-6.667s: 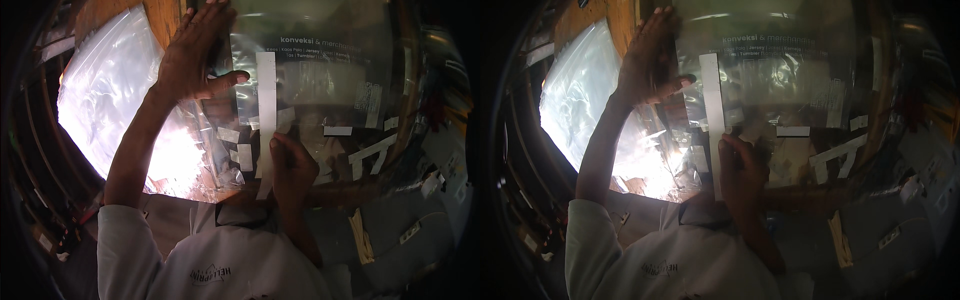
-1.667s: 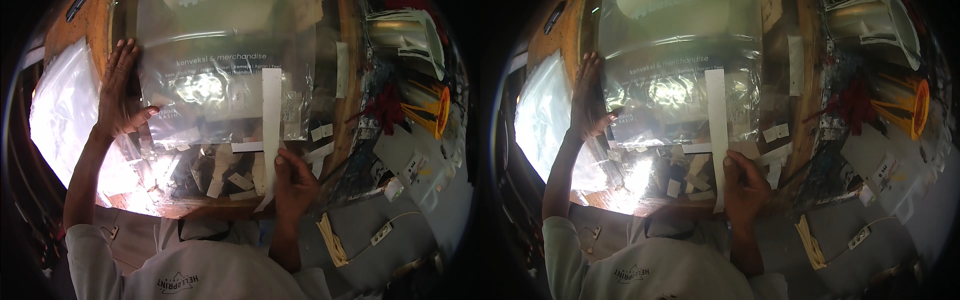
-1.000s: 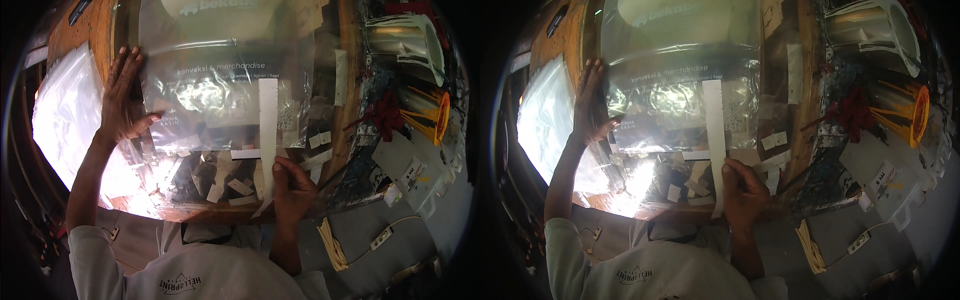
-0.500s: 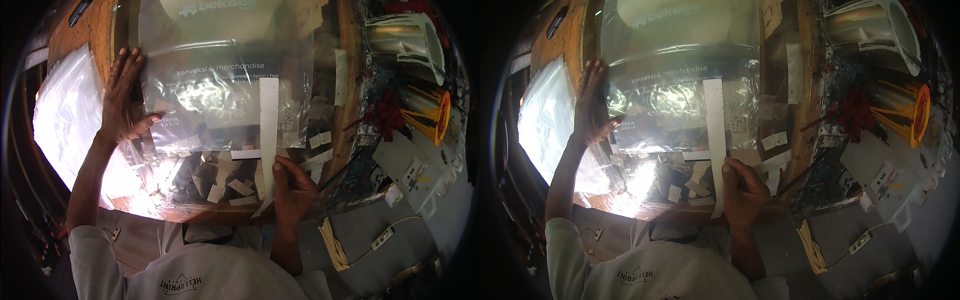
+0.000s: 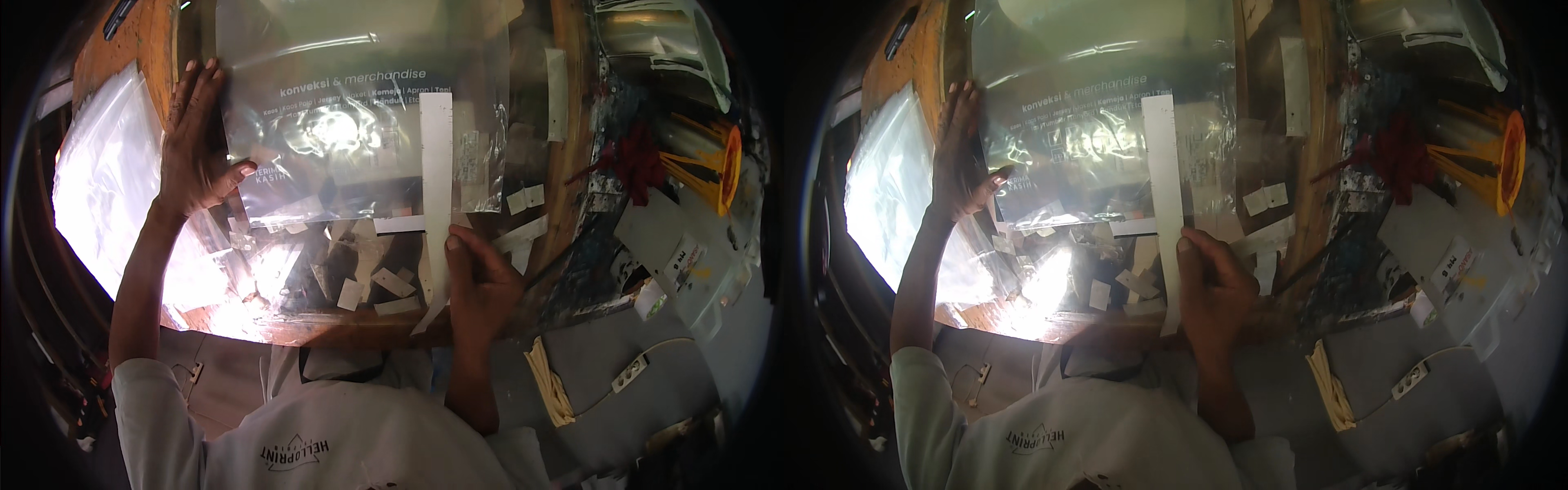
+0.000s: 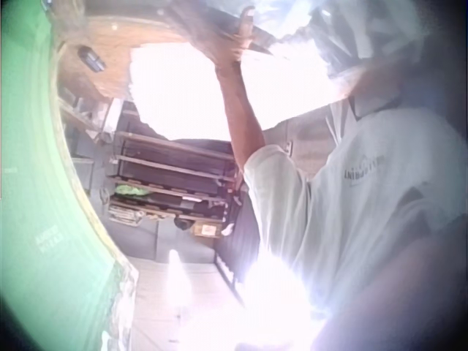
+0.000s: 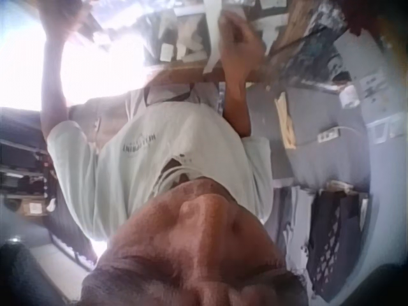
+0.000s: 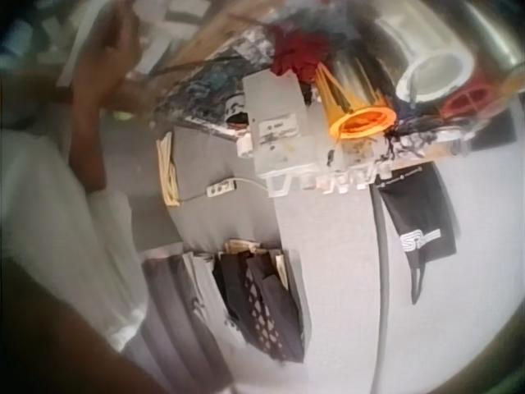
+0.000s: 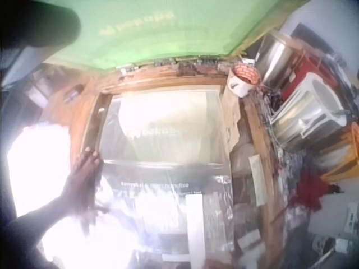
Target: The person prepares a plastic shipping bag by hand by applying white adhesive strips to its surface and سپس positioning the bag on a printing press.
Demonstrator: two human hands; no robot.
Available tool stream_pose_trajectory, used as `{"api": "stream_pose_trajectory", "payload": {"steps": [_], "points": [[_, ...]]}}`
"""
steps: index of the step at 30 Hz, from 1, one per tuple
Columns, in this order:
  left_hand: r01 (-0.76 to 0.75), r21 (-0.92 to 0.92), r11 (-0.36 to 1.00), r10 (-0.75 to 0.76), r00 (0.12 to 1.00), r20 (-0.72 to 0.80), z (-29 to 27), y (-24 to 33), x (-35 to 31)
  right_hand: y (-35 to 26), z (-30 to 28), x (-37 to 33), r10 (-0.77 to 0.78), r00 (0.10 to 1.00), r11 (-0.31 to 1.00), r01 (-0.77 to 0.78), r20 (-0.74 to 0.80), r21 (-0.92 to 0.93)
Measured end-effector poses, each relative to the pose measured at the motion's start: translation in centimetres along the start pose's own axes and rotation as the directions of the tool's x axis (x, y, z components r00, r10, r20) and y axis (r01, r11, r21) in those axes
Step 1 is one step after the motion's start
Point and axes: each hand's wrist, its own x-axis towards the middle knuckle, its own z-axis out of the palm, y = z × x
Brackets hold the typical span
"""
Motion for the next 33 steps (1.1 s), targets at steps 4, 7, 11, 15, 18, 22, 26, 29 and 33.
{"api": "stream_pose_trajectory", "payload": {"steps": [4,7,11,15,18,22,26,29,33], "points": [[0.026,-0.022,0.999,-0.026,1.0,0.003,0.22,0.12,-0.2,-0.05,0.07,-0.09,-0.018,1.0,1.0,0.018,0.002,0.0],[-0.013,-0.037,0.999,0.01,0.998,-0.069,0.47,0.19,-0.06,0.34,0.07,0.03,-0.034,0.999,0.999,0.034,0.006,0.024],[-0.052,-0.032,0.998,0.049,0.995,-0.084,0.56,-0.08,-0.07,-0.05,0.15,0.1,-0.037,0.999,0.999,0.036,0.01,0.039],[-0.06,-0.059,0.996,0.055,0.996,-0.074,0.59,-0.25,-0.16,0.2,0.17,0.17,-0.018,1.0,0.998,0.017,0.015,0.059],[-0.029,-0.116,0.993,0.019,0.996,-0.084,0.72,0.39,-0.15,0.46,0.23,0.22,-0.006,1.0,0.996,0.005,0.012,0.084],[-0.073,-0.092,0.993,0.066,0.995,-0.081,0.65,0.01,-0.08,0.56,0.38,0.29,-0.012,1.0,0.994,0.012,0.003,0.109],[-0.039,-0.184,0.982,0.021,0.995,-0.099,0.93,0.53,-0.18,0.6,0.29,0.33,-0.018,1.0,0.995,0.017,0.015,0.101],[-0.036,-0.181,0.983,0.019,0.996,-0.093,0.79,0.58,-0.08,0.64,0.39,0.29,-0.023,1.0,0.992,0.022,0.009,0.128],[-0.041,-0.186,0.982,0.024,0.996,-0.09,0.72,0.61,-0.07,0.5,0.46,0.26,-0.008,1.0,0.989,0.007,0.01,0.15]]}}
